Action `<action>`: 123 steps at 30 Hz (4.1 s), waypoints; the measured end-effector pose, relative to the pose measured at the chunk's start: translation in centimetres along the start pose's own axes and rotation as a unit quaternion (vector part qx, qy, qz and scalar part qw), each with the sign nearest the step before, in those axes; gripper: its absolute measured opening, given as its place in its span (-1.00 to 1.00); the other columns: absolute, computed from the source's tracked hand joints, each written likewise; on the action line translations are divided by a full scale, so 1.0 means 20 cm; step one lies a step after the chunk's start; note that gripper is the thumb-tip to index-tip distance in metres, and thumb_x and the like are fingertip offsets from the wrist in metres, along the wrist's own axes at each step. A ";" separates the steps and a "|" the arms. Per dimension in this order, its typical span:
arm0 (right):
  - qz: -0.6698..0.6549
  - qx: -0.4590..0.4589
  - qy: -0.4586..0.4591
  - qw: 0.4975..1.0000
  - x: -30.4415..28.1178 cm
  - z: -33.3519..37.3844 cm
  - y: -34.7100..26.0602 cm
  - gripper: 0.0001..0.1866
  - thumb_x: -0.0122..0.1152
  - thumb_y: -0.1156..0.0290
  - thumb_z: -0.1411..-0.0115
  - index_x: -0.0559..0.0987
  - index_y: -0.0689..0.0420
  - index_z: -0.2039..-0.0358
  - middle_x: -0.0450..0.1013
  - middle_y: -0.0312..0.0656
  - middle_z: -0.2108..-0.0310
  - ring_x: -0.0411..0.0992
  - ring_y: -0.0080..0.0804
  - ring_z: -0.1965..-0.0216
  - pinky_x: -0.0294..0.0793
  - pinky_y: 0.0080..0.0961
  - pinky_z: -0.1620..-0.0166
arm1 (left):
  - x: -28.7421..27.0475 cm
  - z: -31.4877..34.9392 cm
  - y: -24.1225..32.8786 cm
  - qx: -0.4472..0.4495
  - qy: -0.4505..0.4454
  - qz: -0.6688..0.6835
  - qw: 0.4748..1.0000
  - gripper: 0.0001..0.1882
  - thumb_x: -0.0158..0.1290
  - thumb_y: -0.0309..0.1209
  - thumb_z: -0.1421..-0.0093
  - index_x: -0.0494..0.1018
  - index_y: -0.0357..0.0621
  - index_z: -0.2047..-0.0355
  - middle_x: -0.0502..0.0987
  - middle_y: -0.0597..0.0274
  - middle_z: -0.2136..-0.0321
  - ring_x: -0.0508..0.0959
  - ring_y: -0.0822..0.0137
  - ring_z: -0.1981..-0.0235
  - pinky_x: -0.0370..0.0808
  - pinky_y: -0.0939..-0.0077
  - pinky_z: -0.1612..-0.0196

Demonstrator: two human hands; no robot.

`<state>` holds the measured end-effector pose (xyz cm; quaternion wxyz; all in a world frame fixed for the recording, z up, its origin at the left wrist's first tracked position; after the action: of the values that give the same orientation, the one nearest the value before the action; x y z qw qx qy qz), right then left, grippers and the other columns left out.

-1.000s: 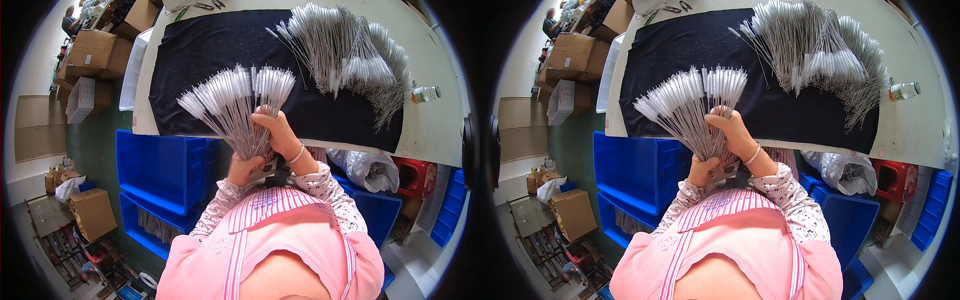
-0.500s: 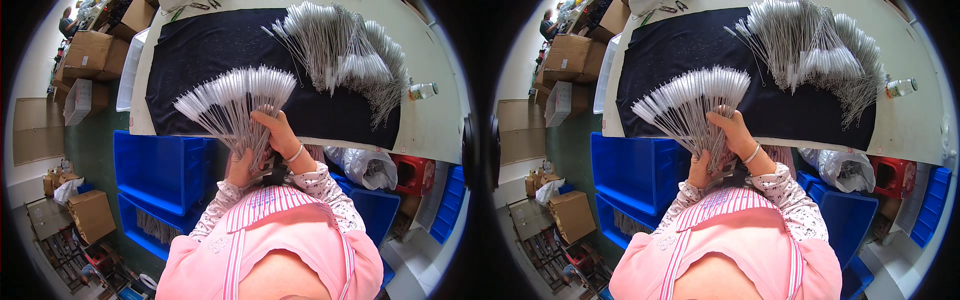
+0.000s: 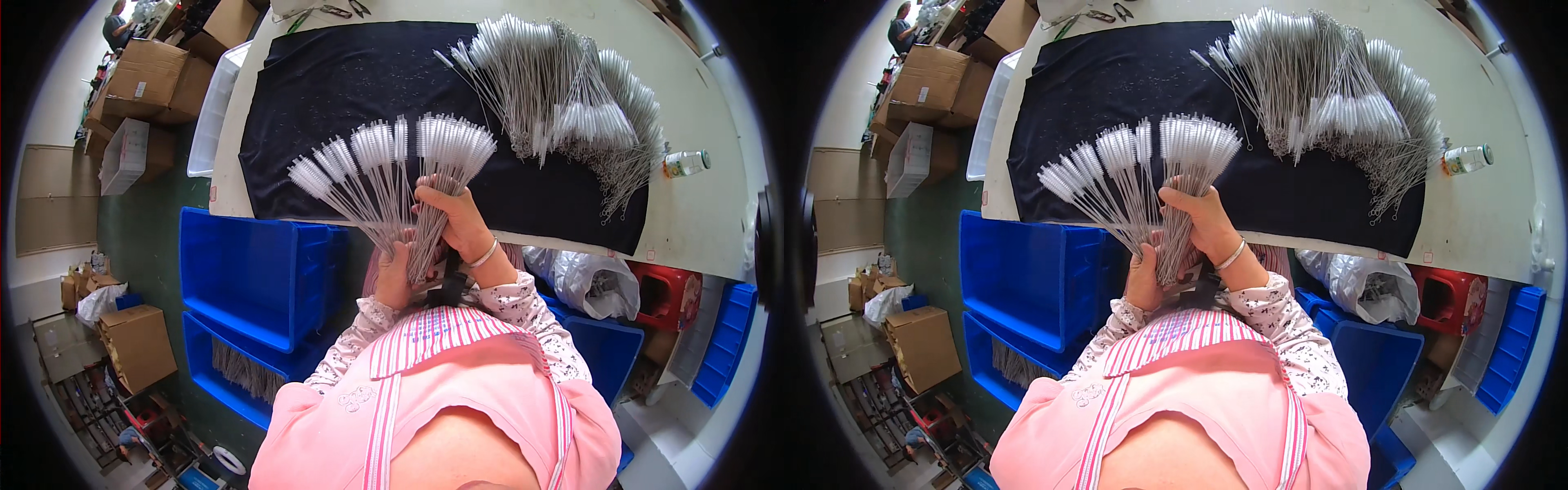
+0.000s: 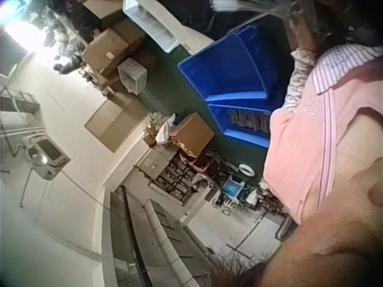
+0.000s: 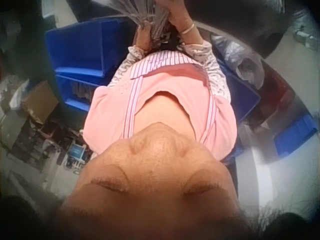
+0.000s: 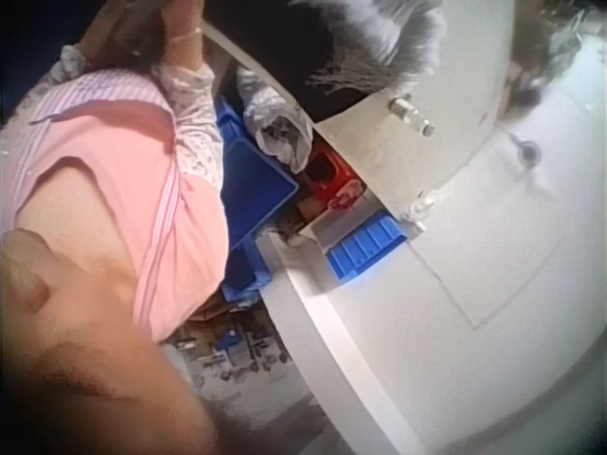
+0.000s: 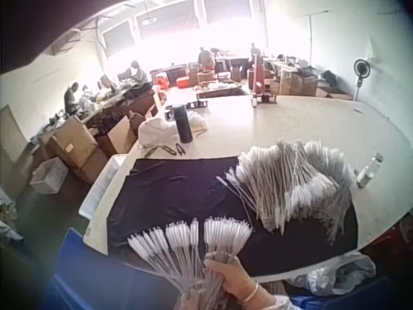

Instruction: The person sorts bundles of white wire brushes on a table, aligning them by hand and placing them into blue plastic bins. The person repeatedly picks up bundles, adjusts the wires, and stacks them in the bins while other workers move around in the background.

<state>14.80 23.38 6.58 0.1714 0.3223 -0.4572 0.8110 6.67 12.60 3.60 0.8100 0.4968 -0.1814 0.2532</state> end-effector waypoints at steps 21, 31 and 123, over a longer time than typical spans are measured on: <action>-0.051 -0.020 0.043 0.998 0.11 -0.10 0.09 -0.73 0.23 0.52 -0.09 0.49 0.22 0.17 0.50 -0.25 0.33 0.50 -0.47 0.36 0.54 -0.52 0.27 | -0.12 -0.09 0.19 -0.006 -0.065 -0.007 0.998 -0.43 -0.18 0.01 -0.30 0.19 -0.16 -0.13 0.52 0.24 0.26 0.52 0.49 0.49 0.46 0.65 0.53; -0.095 -0.051 0.017 0.994 0.14 -0.12 0.16 -0.66 0.21 0.49 -0.10 0.46 0.24 0.08 0.48 -0.12 0.16 0.49 -0.36 0.19 0.52 -0.40 0.10 | -0.18 -0.07 0.22 -0.061 -0.088 -0.024 0.994 -0.43 -0.27 0.06 -0.31 0.33 -0.23 0.03 0.54 0.20 0.35 0.52 0.49 0.53 0.44 0.71 0.53; 0.325 -0.272 0.109 0.899 -0.42 0.54 -0.86 -0.82 0.14 0.44 -0.22 0.54 0.28 0.24 0.48 -0.29 0.50 0.41 -0.68 0.47 0.42 -0.75 0.38 | -0.45 -0.89 1.35 -0.051 0.251 -0.847 0.466 0.08 0.07 0.36 0.16 0.21 -0.32 -0.13 0.26 -0.16 -0.13 0.29 -0.09 -0.15 0.26 0.14 -0.17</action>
<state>34.71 23.24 15.83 0.0282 0.0063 -0.7175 0.6960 -15.80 36.81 10.16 0.6629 0.2801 0.5264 -0.4528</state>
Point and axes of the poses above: each hand's wrist, its own z-axis away from the middle knuckle, its own x-axis out of the palm, y = z × x, the point moved 9 cm from there along -z, towards the middle knuckle
